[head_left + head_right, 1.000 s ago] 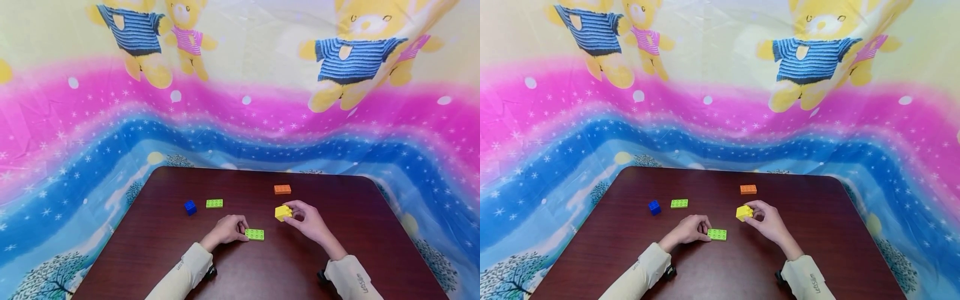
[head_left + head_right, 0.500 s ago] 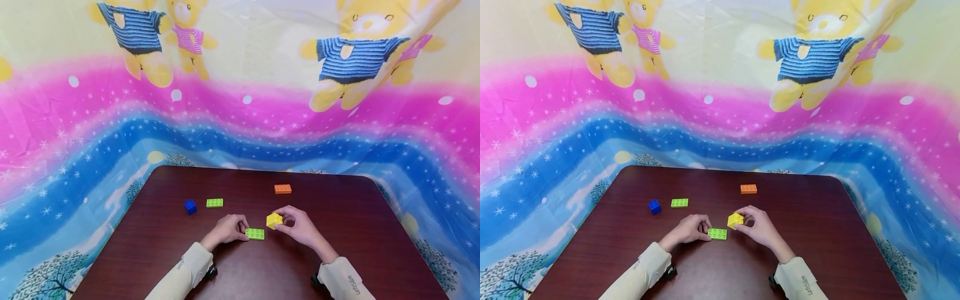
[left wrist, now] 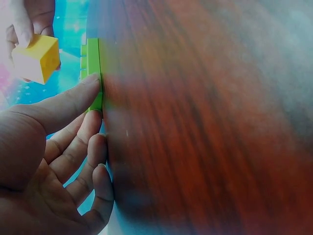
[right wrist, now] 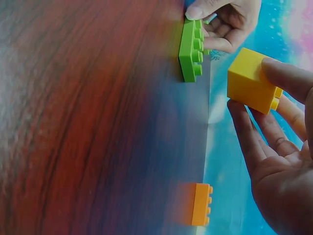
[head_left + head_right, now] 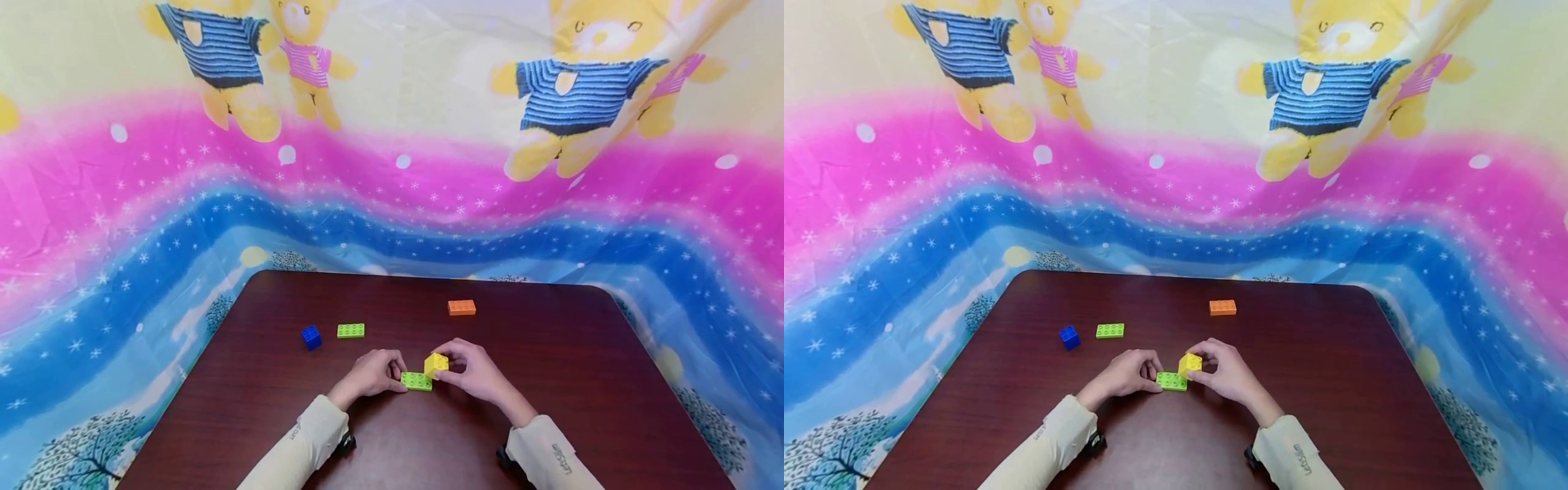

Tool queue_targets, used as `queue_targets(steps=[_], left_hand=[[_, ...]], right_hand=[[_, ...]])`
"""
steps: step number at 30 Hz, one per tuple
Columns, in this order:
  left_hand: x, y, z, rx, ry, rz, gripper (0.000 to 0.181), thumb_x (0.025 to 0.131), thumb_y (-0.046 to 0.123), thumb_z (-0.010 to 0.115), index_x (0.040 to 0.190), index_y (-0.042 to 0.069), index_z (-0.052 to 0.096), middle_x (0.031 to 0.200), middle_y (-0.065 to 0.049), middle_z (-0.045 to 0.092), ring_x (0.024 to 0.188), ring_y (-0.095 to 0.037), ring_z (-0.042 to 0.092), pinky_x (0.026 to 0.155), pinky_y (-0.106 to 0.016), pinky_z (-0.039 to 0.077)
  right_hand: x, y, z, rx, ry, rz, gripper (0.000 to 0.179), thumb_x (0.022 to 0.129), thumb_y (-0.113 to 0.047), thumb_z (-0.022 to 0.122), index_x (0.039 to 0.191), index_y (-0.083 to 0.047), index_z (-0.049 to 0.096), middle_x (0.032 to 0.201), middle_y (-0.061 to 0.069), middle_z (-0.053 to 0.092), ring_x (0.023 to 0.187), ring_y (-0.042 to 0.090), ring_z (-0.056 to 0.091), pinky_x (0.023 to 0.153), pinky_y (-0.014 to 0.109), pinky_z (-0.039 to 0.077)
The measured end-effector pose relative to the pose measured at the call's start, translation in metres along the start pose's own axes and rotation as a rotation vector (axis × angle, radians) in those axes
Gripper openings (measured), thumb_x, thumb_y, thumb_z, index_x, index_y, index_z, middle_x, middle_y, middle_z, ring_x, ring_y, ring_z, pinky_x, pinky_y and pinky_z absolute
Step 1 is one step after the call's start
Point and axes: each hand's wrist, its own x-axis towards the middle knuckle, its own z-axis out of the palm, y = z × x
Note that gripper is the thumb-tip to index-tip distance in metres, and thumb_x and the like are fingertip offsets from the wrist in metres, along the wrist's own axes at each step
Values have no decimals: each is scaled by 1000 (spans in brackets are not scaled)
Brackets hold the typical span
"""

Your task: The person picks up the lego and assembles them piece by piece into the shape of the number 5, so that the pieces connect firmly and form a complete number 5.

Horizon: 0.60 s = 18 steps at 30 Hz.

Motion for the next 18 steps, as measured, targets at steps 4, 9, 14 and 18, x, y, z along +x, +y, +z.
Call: queue_targets(steps=[4,9,14,18], left_hand=[[0,0,-1,-1,-5,2,27,77,30,93,91,24,70,80,11,69,71,3,56,70,-23,45],[0,1,-1,-4,-11,-3,27,78,30,93,92,23,71,80,11,69,71,3,56,71,-23,46],[1,0,0,-4,-3,1,27,77,30,93,91,23,71,80,10,69,71,2,57,70,-23,45],[1,-1,1,-2,0,-4,27,77,30,93,90,23,71,79,11,69,72,2,58,70,-23,45]], right_hand=[[3,1,5,-21,-10,-6,35,85,-19,87,117,-25,73,107,-8,66,97,12,67,89,31,61],[5,0,9,-35,-35,3,32,87,-22,86,116,-25,73,105,-10,65,97,11,65,88,28,59],[6,-1,12,-46,-55,15,31,87,-22,86,115,-23,73,103,-10,64,97,12,65,87,27,59],[7,-2,14,-47,-67,16,30,87,-21,85,115,-20,73,102,-9,64,96,12,66,86,27,60]])
